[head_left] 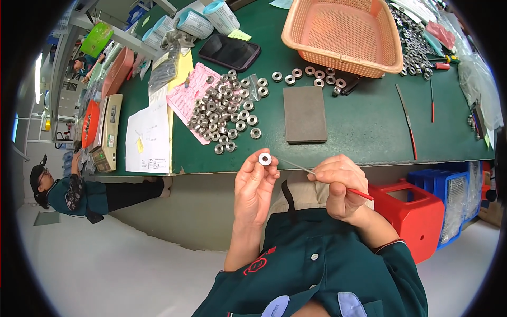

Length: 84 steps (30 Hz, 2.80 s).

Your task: Inspecting and deburring small circular metal components using a handheld file and a sanding block.

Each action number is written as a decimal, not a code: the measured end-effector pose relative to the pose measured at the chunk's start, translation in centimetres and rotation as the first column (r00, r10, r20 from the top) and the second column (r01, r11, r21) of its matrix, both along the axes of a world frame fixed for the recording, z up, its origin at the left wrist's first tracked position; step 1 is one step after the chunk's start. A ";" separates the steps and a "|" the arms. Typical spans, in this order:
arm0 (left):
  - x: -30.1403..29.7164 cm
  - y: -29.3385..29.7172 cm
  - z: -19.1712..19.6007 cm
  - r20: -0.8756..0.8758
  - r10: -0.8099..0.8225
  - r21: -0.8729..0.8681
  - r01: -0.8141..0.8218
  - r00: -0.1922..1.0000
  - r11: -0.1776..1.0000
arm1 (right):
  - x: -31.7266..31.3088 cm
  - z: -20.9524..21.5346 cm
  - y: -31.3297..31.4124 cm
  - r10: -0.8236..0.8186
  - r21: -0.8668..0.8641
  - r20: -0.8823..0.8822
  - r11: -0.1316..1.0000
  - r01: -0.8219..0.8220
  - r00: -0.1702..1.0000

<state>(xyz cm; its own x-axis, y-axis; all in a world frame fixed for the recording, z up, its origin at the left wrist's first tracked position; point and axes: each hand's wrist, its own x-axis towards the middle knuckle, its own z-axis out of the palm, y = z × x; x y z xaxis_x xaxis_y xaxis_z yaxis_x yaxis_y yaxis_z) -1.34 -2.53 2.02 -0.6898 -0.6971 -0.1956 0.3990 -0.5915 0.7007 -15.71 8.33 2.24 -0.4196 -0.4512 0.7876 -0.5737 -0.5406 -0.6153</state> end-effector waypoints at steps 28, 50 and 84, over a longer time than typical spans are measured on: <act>-0.3 1.1 0.7 -0.013 -0.118 -0.083 0.116 0.993 0.990 | 1.2 0.4 -1.1 -0.136 0.092 -0.241 0.982 0.162 0.961; 0.7 0.1 -0.2 -0.162 -0.164 0.084 0.179 0.973 0.980 | 1.0 0.1 1.0 -0.055 0.092 -0.134 0.993 0.068 0.989; -4.5 2.8 0.6 -0.030 -0.349 -0.013 0.348 0.937 0.937 | -7.7 -0.1 7.9 -0.124 0.552 -0.664 0.585 0.595 0.738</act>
<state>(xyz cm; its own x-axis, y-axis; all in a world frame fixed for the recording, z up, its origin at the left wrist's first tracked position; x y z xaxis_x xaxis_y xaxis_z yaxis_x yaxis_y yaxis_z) -5.84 0.31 2.62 -0.8955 -0.4131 -0.1654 0.1908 -0.6923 0.6959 -23.40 16.23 2.10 -0.3259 -0.8434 0.4272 -0.9415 0.2482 -0.2281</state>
